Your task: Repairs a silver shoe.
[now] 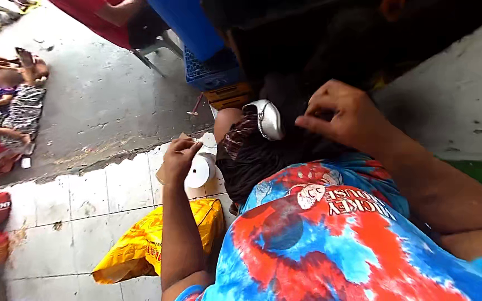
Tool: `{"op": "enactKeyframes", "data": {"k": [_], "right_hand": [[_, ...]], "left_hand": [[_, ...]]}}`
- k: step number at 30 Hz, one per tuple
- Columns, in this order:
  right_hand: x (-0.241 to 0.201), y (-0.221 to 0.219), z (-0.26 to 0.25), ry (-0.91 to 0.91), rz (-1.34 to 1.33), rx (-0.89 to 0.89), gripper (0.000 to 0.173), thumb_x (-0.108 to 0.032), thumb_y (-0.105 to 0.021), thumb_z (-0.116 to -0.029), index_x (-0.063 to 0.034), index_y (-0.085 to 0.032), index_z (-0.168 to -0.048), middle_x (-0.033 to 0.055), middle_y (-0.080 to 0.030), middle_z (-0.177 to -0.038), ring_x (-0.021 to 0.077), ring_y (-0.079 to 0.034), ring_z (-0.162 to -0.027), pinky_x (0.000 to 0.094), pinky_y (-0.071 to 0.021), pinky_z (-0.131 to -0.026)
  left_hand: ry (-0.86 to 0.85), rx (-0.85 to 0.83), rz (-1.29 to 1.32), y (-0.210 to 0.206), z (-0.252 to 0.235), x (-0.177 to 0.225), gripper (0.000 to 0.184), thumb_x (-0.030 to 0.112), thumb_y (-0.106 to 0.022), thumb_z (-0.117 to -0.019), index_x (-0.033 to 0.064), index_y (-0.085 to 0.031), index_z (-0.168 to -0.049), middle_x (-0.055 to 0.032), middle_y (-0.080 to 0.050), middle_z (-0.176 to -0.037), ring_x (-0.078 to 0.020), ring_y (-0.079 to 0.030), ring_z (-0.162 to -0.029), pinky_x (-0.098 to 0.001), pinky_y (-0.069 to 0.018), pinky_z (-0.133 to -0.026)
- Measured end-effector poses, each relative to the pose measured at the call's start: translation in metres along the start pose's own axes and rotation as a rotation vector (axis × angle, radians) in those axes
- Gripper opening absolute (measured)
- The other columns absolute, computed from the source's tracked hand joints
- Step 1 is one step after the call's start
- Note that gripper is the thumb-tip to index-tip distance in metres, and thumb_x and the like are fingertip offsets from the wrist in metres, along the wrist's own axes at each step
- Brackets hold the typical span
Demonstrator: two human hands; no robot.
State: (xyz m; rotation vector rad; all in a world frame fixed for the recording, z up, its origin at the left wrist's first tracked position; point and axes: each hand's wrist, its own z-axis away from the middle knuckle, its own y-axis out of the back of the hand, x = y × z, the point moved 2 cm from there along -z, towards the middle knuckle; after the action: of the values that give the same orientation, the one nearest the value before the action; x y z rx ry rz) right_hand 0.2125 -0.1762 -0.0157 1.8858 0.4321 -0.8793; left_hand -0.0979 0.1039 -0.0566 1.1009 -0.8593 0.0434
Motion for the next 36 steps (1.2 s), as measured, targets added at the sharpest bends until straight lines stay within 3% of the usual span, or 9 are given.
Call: {"op": "enactKeyframes", "data": {"k": [2,3,6,9,12,17,21,26,36], "right_hand": [[0.013,0.014,0.001,-0.040,-0.076,0.179,0.038,-0.036,-0.062,-0.1002,0.0003,-0.073,-0.094,0.0169,-0.067,-0.105,0.0183,-0.066,-0.092,0.0346,-0.0561,-0.081],[0.023,0.016,0.003,-0.108,-0.156,0.258,0.034,-0.031,-0.060,-0.1016,0.0014,-0.072,-0.097,0.0128,-0.066,-0.104,0.0106,-0.064,-0.086,0.0266,-0.0548,-0.076],[0.050,-0.004,0.009,-0.408,-0.501,0.436,0.016,-0.023,-0.057,-0.1041,-0.0077,-0.062,-0.104,-0.0071,-0.063,-0.086,-0.0038,-0.056,-0.059,0.0142,-0.0496,-0.052],[0.061,-0.033,0.024,-0.552,-0.581,0.369,0.031,-0.019,-0.055,-0.1040,0.0000,-0.056,-0.129,0.0072,-0.063,-0.111,0.0072,-0.063,-0.083,0.0260,-0.0568,-0.072],[0.062,-0.042,0.036,-0.519,-0.506,0.314,0.036,-0.017,-0.054,-0.1039,-0.0007,-0.056,-0.135,0.0097,-0.063,-0.115,0.0074,-0.063,-0.090,0.0246,-0.0559,-0.080],[0.047,-0.018,0.043,-0.444,-0.472,0.234,0.052,-0.014,-0.059,-0.1025,-0.0012,-0.045,-0.151,0.0073,-0.066,-0.114,0.0062,-0.067,-0.084,0.0207,-0.0586,-0.071],[0.030,-0.009,0.050,-0.262,-0.439,0.150,0.040,-0.021,-0.055,-0.1061,-0.0027,-0.060,-0.141,0.0046,-0.068,-0.101,0.0008,-0.061,-0.071,0.0156,-0.0531,-0.059],[0.010,-0.006,0.048,0.017,-0.455,-0.025,0.034,-0.018,-0.058,-0.1008,-0.0105,-0.071,-0.131,-0.0042,-0.063,-0.085,-0.0031,-0.054,-0.073,0.0093,-0.0444,-0.063],[-0.003,-0.010,0.040,0.027,-0.412,-0.156,0.036,-0.019,-0.057,-0.0966,-0.0209,-0.074,-0.129,-0.0094,-0.060,-0.080,-0.0048,-0.053,-0.071,0.0095,-0.0412,-0.057]], "left_hand": [[0.088,0.039,-0.235,0.020,0.005,0.019,0.046,0.026,-0.078,-0.0916,-0.0057,-0.067,-0.123,-0.0342,-0.055,-0.135,-0.0511,-0.055,-0.123,-0.0702,-0.0421,-0.101],[0.061,0.045,-0.234,0.021,0.012,0.038,0.051,0.025,-0.078,-0.0920,-0.0058,-0.063,-0.129,-0.0343,-0.054,-0.138,-0.0506,-0.053,-0.126,-0.0690,-0.0404,-0.104],[-0.059,-0.111,0.148,-0.013,0.035,0.096,0.058,0.027,-0.069,-0.0955,0.0036,-0.050,-0.146,-0.0147,-0.058,-0.141,-0.0209,-0.065,-0.116,-0.0425,-0.0580,-0.094],[0.047,-0.427,0.602,-0.065,0.031,0.126,0.088,0.034,-0.077,-0.0859,0.0141,-0.031,-0.158,-0.0057,-0.051,-0.150,-0.0197,-0.065,-0.115,-0.0434,-0.0624,-0.082],[0.152,-0.617,0.827,-0.097,0.003,0.130,0.090,0.044,-0.084,-0.0778,0.0134,-0.039,-0.150,-0.0050,-0.062,-0.129,-0.0219,-0.068,-0.108,-0.0467,-0.0635,-0.076],[0.017,-1.002,1.128,-0.128,-0.027,0.120,0.039,0.039,-0.086,-0.0806,0.0189,-0.070,-0.110,0.0008,-0.077,-0.099,-0.0092,-0.074,-0.078,-0.0272,-0.0625,-0.061],[-0.221,-1.114,1.315,-0.146,-0.031,0.112,0.033,0.033,-0.081,-0.0873,0.0204,-0.074,-0.117,0.0014,-0.077,-0.105,-0.0088,-0.075,-0.086,-0.0286,-0.0636,-0.071],[-0.334,-1.015,1.406,-0.149,-0.030,0.099,0.041,0.037,-0.079,-0.0882,0.0232,-0.069,-0.126,0.0043,-0.075,-0.116,-0.0072,-0.071,-0.102,-0.0283,-0.0602,-0.086],[-0.359,-0.926,1.451,-0.141,-0.027,0.093,0.031,0.032,-0.076,-0.0899,0.0233,-0.075,-0.119,0.0074,-0.077,-0.111,-0.0008,-0.071,-0.101,-0.0221,-0.0576,-0.090]]}}
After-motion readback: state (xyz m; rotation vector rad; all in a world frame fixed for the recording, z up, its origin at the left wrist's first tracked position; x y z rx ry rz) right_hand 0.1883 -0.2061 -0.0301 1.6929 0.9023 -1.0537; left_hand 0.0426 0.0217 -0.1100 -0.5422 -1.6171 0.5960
